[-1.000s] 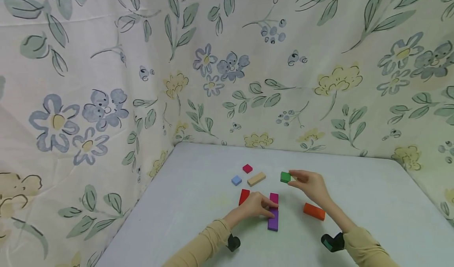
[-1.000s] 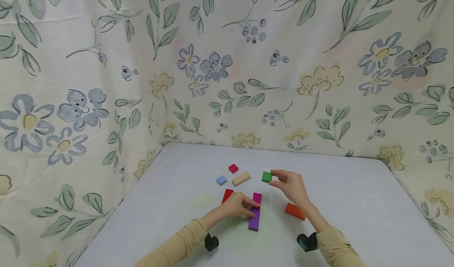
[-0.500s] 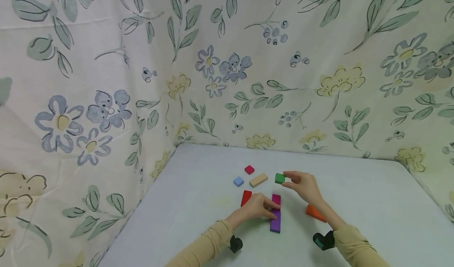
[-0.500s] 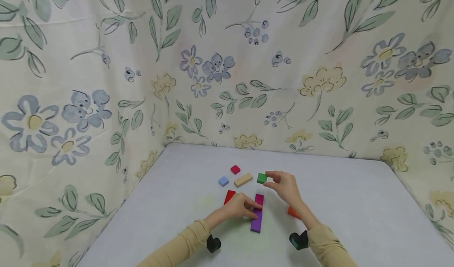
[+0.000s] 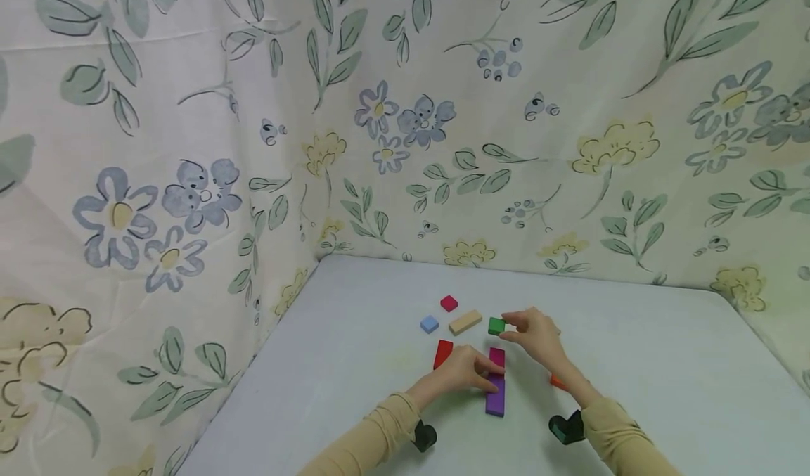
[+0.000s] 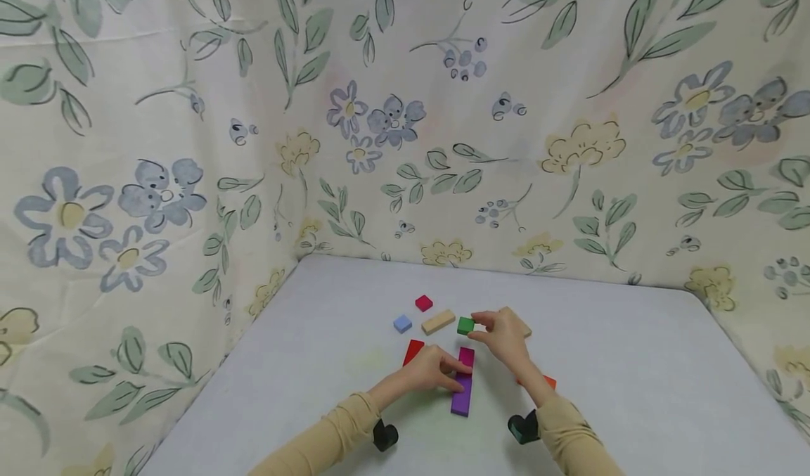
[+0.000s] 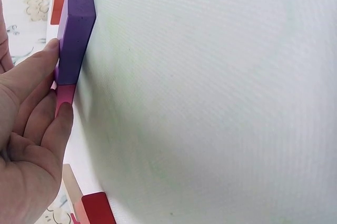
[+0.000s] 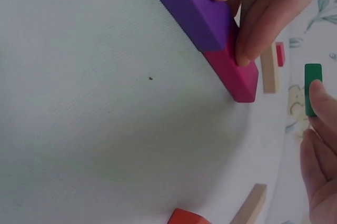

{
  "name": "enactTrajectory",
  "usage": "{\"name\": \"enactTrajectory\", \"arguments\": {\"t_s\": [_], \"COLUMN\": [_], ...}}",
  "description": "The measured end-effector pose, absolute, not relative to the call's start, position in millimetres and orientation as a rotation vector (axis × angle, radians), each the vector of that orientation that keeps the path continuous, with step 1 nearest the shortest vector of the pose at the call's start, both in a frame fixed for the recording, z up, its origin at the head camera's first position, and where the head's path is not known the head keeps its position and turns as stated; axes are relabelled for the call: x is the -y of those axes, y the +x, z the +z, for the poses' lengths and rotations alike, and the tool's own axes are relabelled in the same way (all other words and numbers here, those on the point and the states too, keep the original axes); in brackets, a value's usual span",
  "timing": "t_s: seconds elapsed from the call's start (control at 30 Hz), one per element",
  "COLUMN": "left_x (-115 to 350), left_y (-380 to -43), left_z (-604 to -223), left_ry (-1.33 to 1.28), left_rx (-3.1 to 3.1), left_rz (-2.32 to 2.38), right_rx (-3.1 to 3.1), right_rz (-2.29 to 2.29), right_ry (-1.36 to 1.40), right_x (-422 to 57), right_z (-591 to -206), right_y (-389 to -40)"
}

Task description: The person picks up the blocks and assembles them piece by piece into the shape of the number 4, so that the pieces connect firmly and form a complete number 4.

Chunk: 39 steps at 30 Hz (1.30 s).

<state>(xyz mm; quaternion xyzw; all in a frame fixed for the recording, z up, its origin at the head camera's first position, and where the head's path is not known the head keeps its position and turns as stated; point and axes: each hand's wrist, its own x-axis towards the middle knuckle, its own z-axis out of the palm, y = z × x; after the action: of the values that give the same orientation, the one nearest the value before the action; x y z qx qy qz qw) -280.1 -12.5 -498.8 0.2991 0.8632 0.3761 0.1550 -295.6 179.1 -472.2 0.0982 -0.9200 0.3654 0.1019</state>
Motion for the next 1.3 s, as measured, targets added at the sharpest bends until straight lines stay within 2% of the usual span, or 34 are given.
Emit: {"name": "enactTrajectory", "arguments": {"t_s": [0.53,1.3], "left_x": [12.1,10.6], "left_y": [-280.3,-281.3], "left_z": [-503.6,-501.8], "left_ry": [0.872,0.870], "left_rx": [-2.475,-2.500], "left_rz": [1.078,1.067], "right_rx": [2.660,2.762], "right_rz": [1.054,1.049], "right_ry": [0.361,0.340], "right_x": [-186.4,-181.7], "right_z": [-495.8,-499.3], "right_y": [-298.5,-301.3]}}
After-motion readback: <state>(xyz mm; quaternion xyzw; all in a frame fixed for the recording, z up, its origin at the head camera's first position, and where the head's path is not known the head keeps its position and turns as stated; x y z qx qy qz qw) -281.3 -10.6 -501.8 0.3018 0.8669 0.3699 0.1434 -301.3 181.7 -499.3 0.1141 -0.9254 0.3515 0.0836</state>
